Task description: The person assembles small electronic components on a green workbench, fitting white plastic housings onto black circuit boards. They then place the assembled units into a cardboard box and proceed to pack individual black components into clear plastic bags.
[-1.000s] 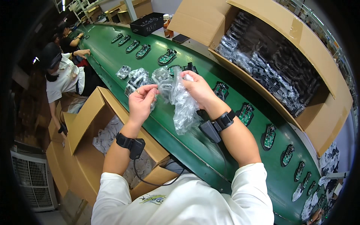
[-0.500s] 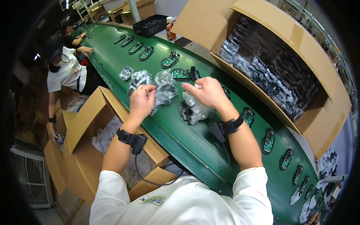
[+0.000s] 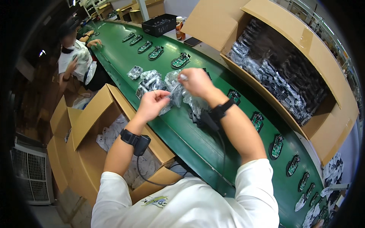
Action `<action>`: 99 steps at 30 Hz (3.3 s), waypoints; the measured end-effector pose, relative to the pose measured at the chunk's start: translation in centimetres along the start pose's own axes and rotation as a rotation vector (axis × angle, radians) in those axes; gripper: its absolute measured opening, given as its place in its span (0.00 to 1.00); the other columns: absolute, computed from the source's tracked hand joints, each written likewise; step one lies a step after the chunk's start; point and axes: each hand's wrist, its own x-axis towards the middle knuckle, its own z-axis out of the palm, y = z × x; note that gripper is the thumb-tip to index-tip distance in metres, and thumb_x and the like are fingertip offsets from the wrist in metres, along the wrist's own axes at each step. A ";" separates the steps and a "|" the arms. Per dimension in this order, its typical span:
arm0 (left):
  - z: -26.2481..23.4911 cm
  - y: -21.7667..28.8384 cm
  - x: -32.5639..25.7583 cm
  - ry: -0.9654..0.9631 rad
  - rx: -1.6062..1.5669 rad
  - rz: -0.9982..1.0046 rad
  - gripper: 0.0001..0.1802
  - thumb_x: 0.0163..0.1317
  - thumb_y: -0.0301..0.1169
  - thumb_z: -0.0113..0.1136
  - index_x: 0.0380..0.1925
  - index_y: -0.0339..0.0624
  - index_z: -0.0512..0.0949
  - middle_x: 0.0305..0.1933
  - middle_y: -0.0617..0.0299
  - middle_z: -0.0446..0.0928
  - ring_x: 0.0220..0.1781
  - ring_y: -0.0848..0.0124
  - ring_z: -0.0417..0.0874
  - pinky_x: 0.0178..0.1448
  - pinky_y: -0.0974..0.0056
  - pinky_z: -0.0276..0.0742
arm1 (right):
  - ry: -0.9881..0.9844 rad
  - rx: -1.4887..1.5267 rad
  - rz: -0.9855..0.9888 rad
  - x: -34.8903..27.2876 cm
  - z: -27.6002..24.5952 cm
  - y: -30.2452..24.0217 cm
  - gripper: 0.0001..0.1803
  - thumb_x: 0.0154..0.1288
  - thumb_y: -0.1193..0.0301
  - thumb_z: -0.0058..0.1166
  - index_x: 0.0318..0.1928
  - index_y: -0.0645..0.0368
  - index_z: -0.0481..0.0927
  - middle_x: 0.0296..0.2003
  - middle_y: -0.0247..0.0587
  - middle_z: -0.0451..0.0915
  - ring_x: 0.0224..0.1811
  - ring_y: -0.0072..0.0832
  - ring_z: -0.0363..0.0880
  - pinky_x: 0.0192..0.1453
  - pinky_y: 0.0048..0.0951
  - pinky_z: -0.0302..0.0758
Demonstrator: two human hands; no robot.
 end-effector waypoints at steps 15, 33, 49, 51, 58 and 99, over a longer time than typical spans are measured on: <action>5.7 6.9 1.8 -0.028 0.144 0.259 0.37 0.57 0.41 0.74 0.64 0.34 0.73 0.50 0.53 0.83 0.41 0.67 0.85 0.46 0.61 0.81 | 0.149 1.150 0.321 -5.2 -8.5 -2.5 0.16 0.69 0.71 0.64 0.53 0.65 0.81 0.38 0.35 0.84 0.35 0.21 0.83 0.40 0.24 0.81; 3.8 8.1 0.7 -0.313 0.405 0.188 0.25 0.76 0.41 0.46 0.67 0.42 0.73 0.39 0.43 0.84 0.35 0.49 0.87 0.45 0.52 0.81 | 0.066 0.483 0.237 -8.7 -7.6 0.4 0.17 0.70 0.60 0.62 0.47 0.61 0.87 0.32 0.34 0.84 0.33 0.21 0.77 0.40 0.30 0.76; -2.2 9.6 4.9 -0.386 0.173 0.286 0.11 0.69 0.30 0.62 0.44 0.35 0.87 0.21 0.69 0.76 0.25 0.78 0.71 0.31 0.69 0.70 | -0.024 0.147 0.110 -5.6 -9.9 -1.9 0.12 0.58 0.64 0.71 0.40 0.58 0.90 0.26 0.46 0.85 0.27 0.33 0.81 0.38 0.35 0.78; -1.5 9.1 5.0 -0.360 0.094 0.385 0.09 0.66 0.27 0.64 0.42 0.35 0.87 0.23 0.66 0.80 0.27 0.79 0.75 0.33 0.69 0.73 | -0.088 0.066 0.099 -5.9 -9.6 -1.4 0.14 0.56 0.65 0.74 0.39 0.60 0.89 0.27 0.40 0.86 0.29 0.26 0.81 0.40 0.31 0.78; -1.3 9.7 4.2 -0.228 0.093 0.179 0.09 0.64 0.26 0.68 0.41 0.32 0.87 0.30 0.62 0.86 0.29 0.81 0.78 0.36 0.72 0.75 | 0.087 0.207 0.101 -5.9 -8.4 -0.9 0.15 0.63 0.63 0.70 0.37 0.64 0.87 0.28 0.37 0.84 0.31 0.20 0.78 0.37 0.28 0.75; 3.9 5.6 1.0 0.271 -0.996 0.051 0.08 0.68 0.19 0.61 0.45 0.35 0.77 0.44 0.58 0.81 0.44 0.72 0.84 0.50 0.67 0.83 | 0.151 0.384 -0.335 -8.0 -5.3 -2.1 0.06 0.61 0.77 0.67 0.39 0.62 0.87 0.36 0.39 0.88 0.38 0.27 0.86 0.46 0.30 0.81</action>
